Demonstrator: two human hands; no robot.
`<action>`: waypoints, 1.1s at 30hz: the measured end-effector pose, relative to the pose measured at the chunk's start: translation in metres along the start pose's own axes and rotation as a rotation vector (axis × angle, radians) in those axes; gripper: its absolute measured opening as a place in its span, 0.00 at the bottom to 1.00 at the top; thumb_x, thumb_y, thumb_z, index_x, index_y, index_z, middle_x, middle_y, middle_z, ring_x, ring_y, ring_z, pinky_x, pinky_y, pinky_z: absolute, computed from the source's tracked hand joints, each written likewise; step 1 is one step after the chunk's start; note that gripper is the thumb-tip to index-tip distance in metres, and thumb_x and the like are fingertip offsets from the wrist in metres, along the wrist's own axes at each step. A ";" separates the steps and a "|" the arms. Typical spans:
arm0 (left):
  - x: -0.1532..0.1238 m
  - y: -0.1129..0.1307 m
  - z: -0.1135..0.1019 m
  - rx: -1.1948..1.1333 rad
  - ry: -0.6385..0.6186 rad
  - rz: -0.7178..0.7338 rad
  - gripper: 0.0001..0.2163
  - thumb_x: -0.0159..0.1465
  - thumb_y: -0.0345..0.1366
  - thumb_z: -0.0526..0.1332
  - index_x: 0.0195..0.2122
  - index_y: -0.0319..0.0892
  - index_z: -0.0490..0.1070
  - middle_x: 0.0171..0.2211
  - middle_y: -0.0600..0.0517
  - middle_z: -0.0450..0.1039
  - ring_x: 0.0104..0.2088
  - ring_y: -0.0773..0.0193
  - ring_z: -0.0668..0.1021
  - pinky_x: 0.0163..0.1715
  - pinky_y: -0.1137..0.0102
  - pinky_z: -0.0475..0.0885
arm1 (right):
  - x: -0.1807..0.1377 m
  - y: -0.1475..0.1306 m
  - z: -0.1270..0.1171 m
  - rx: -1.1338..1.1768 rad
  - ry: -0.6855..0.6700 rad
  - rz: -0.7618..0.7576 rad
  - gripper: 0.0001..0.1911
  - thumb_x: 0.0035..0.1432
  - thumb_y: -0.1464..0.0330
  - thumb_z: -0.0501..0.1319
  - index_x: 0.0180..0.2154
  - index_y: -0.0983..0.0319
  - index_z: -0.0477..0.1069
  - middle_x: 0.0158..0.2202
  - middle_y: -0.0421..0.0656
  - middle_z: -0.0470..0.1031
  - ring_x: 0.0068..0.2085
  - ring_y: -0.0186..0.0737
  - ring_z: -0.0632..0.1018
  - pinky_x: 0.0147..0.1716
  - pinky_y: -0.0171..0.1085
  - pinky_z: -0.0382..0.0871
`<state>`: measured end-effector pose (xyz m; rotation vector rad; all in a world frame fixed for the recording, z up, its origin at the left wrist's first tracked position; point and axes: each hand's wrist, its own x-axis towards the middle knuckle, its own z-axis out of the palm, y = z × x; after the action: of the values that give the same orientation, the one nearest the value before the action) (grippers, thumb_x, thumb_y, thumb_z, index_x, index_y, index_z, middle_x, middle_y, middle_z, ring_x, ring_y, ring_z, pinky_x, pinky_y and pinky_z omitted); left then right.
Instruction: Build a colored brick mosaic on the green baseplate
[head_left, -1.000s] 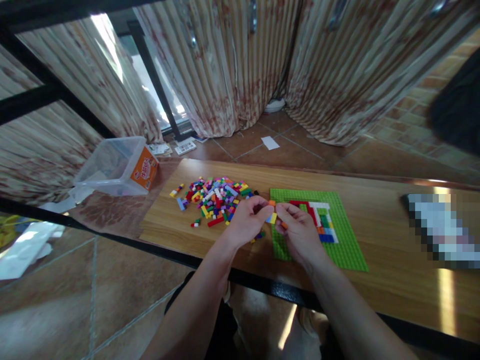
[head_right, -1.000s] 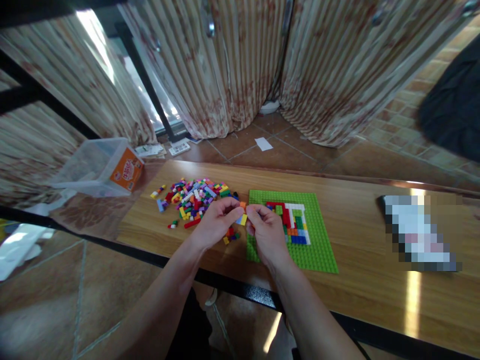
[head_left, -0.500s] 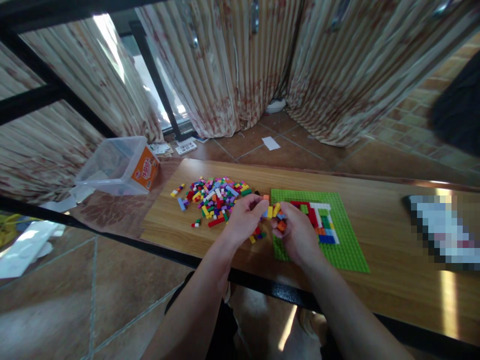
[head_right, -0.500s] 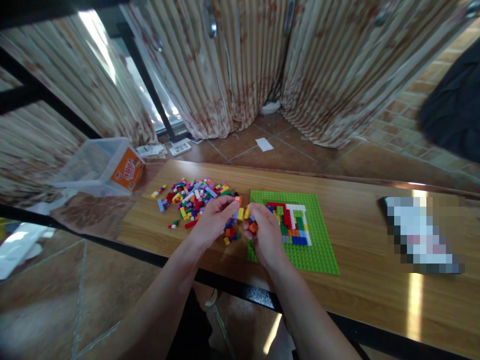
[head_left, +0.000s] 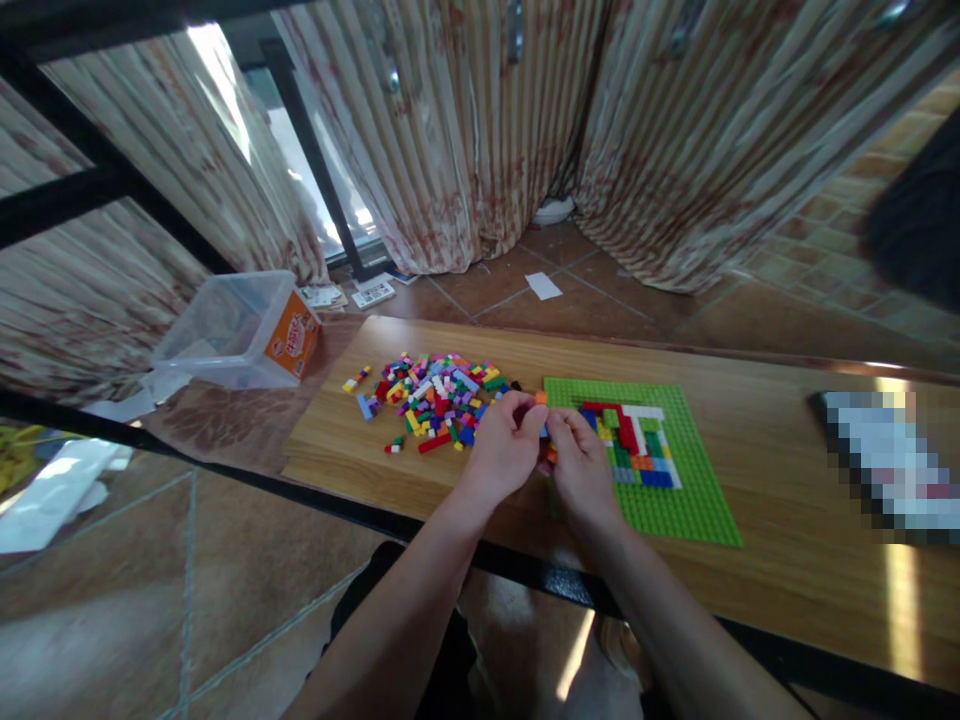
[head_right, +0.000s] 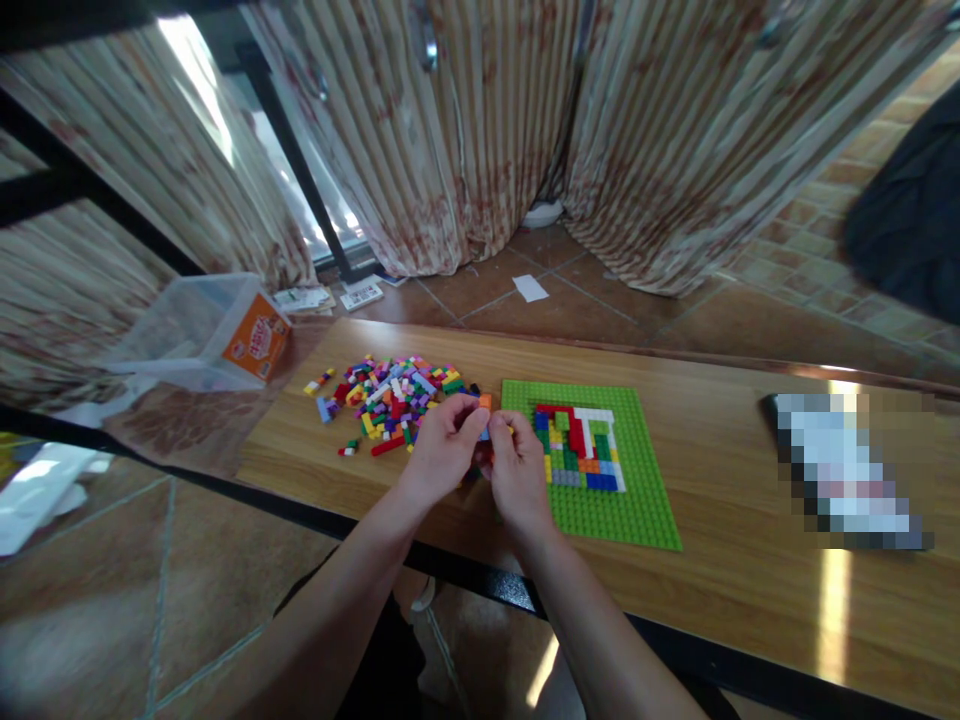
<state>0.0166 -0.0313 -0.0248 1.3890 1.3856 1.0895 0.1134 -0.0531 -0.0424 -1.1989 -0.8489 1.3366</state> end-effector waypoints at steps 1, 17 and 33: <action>-0.001 0.000 0.001 0.017 0.003 0.010 0.07 0.64 0.36 0.57 0.31 0.40 0.70 0.29 0.51 0.73 0.31 0.66 0.74 0.31 0.72 0.68 | 0.000 0.001 0.000 0.014 0.006 0.002 0.18 0.53 0.50 0.63 0.29 0.58 0.66 0.21 0.34 0.65 0.21 0.30 0.66 0.17 0.30 0.56; -0.005 0.000 0.001 0.135 -0.018 0.094 0.06 0.65 0.37 0.57 0.35 0.42 0.70 0.31 0.51 0.75 0.32 0.64 0.75 0.33 0.71 0.68 | -0.002 0.006 0.003 0.112 0.065 0.061 0.14 0.52 0.54 0.62 0.29 0.56 0.65 0.19 0.33 0.61 0.19 0.31 0.61 0.16 0.33 0.53; 0.010 -0.006 -0.060 0.635 0.248 -0.018 0.06 0.58 0.36 0.63 0.26 0.43 0.68 0.22 0.54 0.69 0.27 0.62 0.72 0.32 0.69 0.63 | -0.002 -0.008 0.000 0.188 0.044 0.039 0.20 0.49 0.52 0.67 0.25 0.59 0.65 0.19 0.35 0.65 0.20 0.30 0.64 0.16 0.30 0.52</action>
<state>-0.0425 -0.0216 -0.0159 1.7104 2.0391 0.8597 0.1150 -0.0540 -0.0339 -1.0985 -0.6559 1.3841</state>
